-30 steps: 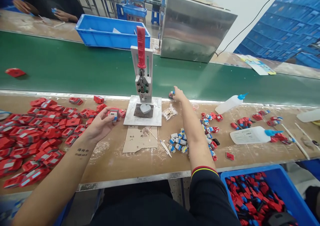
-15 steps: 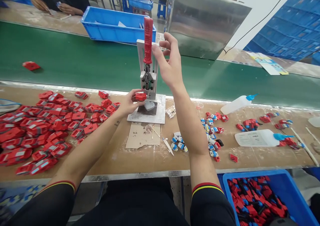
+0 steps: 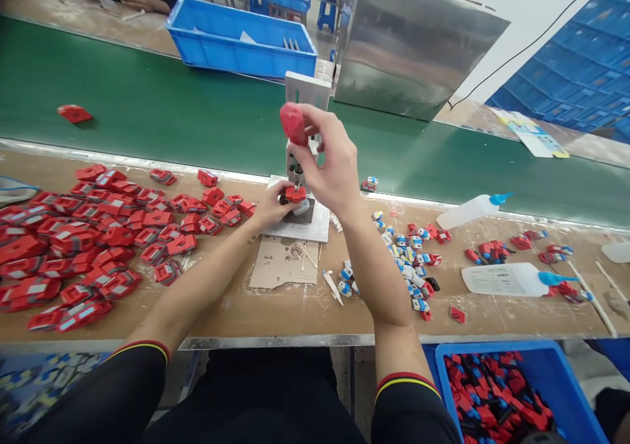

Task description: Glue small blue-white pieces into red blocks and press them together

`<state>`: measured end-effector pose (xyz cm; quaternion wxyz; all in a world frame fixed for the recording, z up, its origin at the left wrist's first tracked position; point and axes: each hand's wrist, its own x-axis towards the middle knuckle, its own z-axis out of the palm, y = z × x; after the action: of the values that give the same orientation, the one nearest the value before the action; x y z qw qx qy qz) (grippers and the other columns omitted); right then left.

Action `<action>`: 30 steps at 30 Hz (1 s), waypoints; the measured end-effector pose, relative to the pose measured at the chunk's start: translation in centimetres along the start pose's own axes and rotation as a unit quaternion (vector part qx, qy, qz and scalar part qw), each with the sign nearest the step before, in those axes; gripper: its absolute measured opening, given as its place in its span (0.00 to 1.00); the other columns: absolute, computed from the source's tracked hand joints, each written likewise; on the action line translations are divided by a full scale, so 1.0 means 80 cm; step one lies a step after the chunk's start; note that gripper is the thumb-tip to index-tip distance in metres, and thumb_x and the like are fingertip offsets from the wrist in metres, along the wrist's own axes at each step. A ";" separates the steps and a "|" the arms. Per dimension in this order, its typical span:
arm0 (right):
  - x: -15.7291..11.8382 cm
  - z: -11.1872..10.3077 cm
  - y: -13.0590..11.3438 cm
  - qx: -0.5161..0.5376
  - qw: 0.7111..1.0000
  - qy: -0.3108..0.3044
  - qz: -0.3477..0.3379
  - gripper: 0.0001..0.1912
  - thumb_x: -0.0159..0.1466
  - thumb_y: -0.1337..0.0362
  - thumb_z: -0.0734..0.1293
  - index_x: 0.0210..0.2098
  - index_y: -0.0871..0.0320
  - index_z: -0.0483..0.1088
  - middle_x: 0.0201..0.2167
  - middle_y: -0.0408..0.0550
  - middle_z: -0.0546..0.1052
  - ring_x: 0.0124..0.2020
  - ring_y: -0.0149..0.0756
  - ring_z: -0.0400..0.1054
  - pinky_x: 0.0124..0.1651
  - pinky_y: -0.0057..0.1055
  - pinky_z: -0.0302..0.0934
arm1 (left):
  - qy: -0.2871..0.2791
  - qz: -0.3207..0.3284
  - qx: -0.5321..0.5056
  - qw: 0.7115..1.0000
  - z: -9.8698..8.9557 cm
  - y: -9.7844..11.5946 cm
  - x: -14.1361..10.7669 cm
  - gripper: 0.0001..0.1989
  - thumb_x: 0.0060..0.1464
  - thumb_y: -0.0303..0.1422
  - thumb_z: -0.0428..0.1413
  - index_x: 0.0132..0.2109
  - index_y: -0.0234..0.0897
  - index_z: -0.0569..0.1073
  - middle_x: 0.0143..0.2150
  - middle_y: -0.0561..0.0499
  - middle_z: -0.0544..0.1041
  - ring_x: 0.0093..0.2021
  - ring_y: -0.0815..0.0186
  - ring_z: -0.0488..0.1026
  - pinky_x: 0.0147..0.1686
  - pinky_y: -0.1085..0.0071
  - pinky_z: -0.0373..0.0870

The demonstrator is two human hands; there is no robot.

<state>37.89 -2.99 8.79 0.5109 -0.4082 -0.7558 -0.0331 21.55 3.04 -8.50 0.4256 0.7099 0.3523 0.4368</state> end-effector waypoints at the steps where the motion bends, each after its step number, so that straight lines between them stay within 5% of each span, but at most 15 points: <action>1: -0.005 0.000 -0.001 -0.006 1.000 -0.001 -0.012 0.19 0.75 0.50 0.63 0.62 0.46 0.67 0.54 0.47 0.79 0.51 0.41 0.78 0.50 0.43 0.78 | -0.001 0.001 -0.004 1.000 0.000 0.000 -0.001 0.20 0.48 0.29 0.67 0.50 0.38 0.76 0.42 0.51 0.83 0.43 0.61 0.80 0.49 0.63 0.77; 7: -0.014 0.006 0.008 -0.021 0.999 0.003 -0.026 0.20 0.76 0.51 0.60 0.65 0.43 0.64 0.57 0.48 0.77 0.54 0.43 0.76 0.52 0.46 0.77 | 0.003 0.008 -0.031 0.999 0.002 -0.002 -0.005 0.24 0.48 0.28 0.67 0.53 0.40 0.74 0.45 0.50 0.83 0.46 0.60 0.80 0.52 0.62 0.76; 11: 0.008 0.015 0.021 -0.022 0.999 0.026 0.004 0.25 0.77 0.47 0.58 0.71 0.41 0.56 0.56 0.49 0.77 0.53 0.43 0.77 0.50 0.47 0.78 | 0.039 -0.014 -0.153 0.987 0.008 -0.010 -0.002 0.29 0.44 0.29 0.69 0.54 0.41 0.72 0.45 0.50 0.82 0.46 0.61 0.80 0.53 0.63 0.75; 16: 0.049 0.020 0.050 0.013 0.999 0.017 0.035 0.29 0.76 0.43 0.60 0.72 0.42 0.51 0.50 0.48 0.79 0.48 0.43 0.80 0.49 0.44 0.78 | 0.157 -0.074 -0.332 0.927 -0.007 -0.015 0.007 0.25 0.40 0.32 0.71 0.47 0.44 0.73 0.45 0.51 0.82 0.45 0.63 0.80 0.48 0.66 0.75; 20: 0.054 0.018 0.062 0.044 0.998 0.014 0.053 0.30 0.74 0.41 0.63 0.69 0.43 0.53 0.48 0.47 0.79 0.48 0.43 0.80 0.51 0.44 0.78 | 0.190 -0.159 -0.412 0.877 -0.038 -0.013 0.002 0.16 0.48 0.38 0.67 0.43 0.42 0.73 0.46 0.48 0.82 0.45 0.63 0.81 0.40 0.69 0.74; 24: 0.048 0.020 0.058 0.074 0.994 0.029 0.074 0.30 0.73 0.42 0.65 0.68 0.42 0.55 0.50 0.48 0.79 0.52 0.44 0.79 0.55 0.46 0.78 | 0.152 -0.185 -0.351 0.905 -0.053 -0.007 -0.007 0.18 0.55 0.49 0.63 0.39 0.40 0.71 0.48 0.44 0.83 0.42 0.65 0.80 0.34 0.70 0.72; 30: 0.051 0.020 0.049 0.076 0.994 0.025 0.079 0.29 0.73 0.42 0.64 0.68 0.43 0.57 0.50 0.48 0.79 0.54 0.45 0.79 0.57 0.47 0.77 | 0.124 -0.158 -0.308 0.930 -0.047 0.000 -0.012 0.20 0.46 0.38 0.71 0.42 0.42 0.71 0.45 0.50 0.81 0.41 0.67 0.79 0.37 0.70 0.75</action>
<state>38.70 2.74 9.82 0.5602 -0.4255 -0.7086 0.0547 17.69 3.34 -7.87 0.6401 0.4193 0.3578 0.5352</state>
